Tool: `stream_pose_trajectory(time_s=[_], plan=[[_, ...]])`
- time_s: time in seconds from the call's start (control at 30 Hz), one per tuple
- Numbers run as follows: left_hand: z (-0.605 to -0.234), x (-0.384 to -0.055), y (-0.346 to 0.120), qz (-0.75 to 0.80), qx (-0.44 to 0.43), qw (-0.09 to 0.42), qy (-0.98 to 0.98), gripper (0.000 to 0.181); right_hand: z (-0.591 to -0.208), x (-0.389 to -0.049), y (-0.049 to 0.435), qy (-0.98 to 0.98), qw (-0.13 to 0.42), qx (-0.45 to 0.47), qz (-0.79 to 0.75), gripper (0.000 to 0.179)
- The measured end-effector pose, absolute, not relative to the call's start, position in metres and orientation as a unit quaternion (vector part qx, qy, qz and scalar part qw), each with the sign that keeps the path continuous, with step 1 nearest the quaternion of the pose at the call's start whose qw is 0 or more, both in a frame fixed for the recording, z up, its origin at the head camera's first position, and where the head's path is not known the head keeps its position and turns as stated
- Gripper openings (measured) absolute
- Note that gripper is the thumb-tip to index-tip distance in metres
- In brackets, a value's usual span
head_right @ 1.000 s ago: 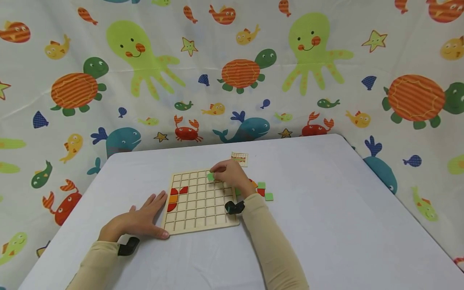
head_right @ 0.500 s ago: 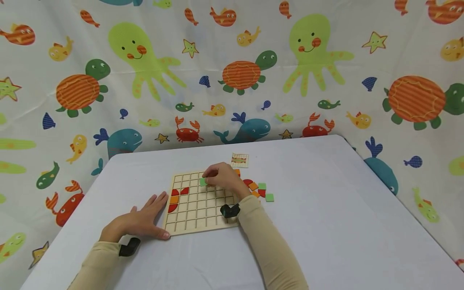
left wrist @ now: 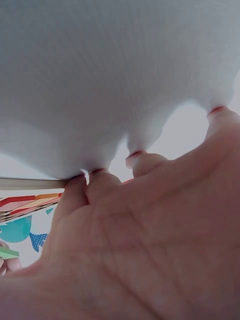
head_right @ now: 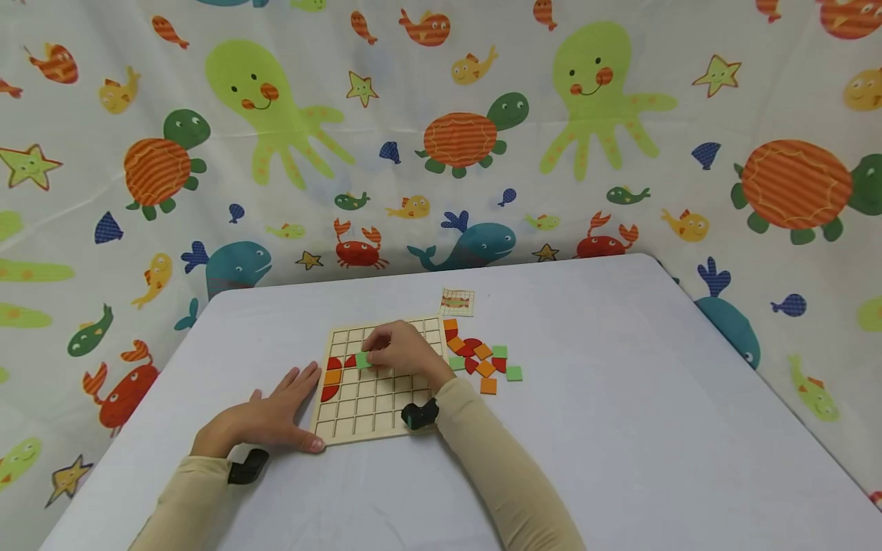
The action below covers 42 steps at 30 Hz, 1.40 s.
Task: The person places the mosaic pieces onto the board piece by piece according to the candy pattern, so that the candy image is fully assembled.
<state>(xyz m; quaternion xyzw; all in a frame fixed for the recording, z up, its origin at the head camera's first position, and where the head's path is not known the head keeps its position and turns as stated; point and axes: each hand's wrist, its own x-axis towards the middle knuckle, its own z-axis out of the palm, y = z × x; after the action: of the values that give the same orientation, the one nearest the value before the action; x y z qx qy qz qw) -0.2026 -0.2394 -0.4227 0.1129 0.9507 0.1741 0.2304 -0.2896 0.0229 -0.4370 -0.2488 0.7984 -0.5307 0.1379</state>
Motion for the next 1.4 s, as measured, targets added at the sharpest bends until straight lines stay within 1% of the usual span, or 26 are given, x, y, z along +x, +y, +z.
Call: stream_pose_trajectory(time_s=[0.17, 0.4, 1.07, 1.27, 1.4], plan=[[-0.422, -0.203, -0.239, 0.173, 0.113, 0.232, 0.951, 0.137, -0.439, -0.285, 0.016, 0.795, 0.146, -0.241, -0.537, 0.013], [-0.422, -0.202, -0.238, 0.175, 0.115, 0.232, 0.950, 0.138, -0.440, -0.281, 0.010, 0.804, 0.132, -0.226, -0.534, 0.011], [-0.421, -0.203, -0.240, 0.173, 0.114, 0.235, 0.950, 0.139, -0.445, -0.274, -0.009, 0.852, 0.092, -0.224, -0.464, 0.006], [-0.423, -0.204, -0.240, 0.171, 0.116, 0.232, 0.950, 0.139, -0.447, -0.271, -0.014, 0.861, 0.073, -0.227, -0.448, 0.007], [-0.423, -0.203, -0.240, 0.173, 0.117, 0.232, 0.950, 0.139, -0.448, -0.272, -0.014, 0.861, 0.075, -0.227, -0.448, 0.007]])
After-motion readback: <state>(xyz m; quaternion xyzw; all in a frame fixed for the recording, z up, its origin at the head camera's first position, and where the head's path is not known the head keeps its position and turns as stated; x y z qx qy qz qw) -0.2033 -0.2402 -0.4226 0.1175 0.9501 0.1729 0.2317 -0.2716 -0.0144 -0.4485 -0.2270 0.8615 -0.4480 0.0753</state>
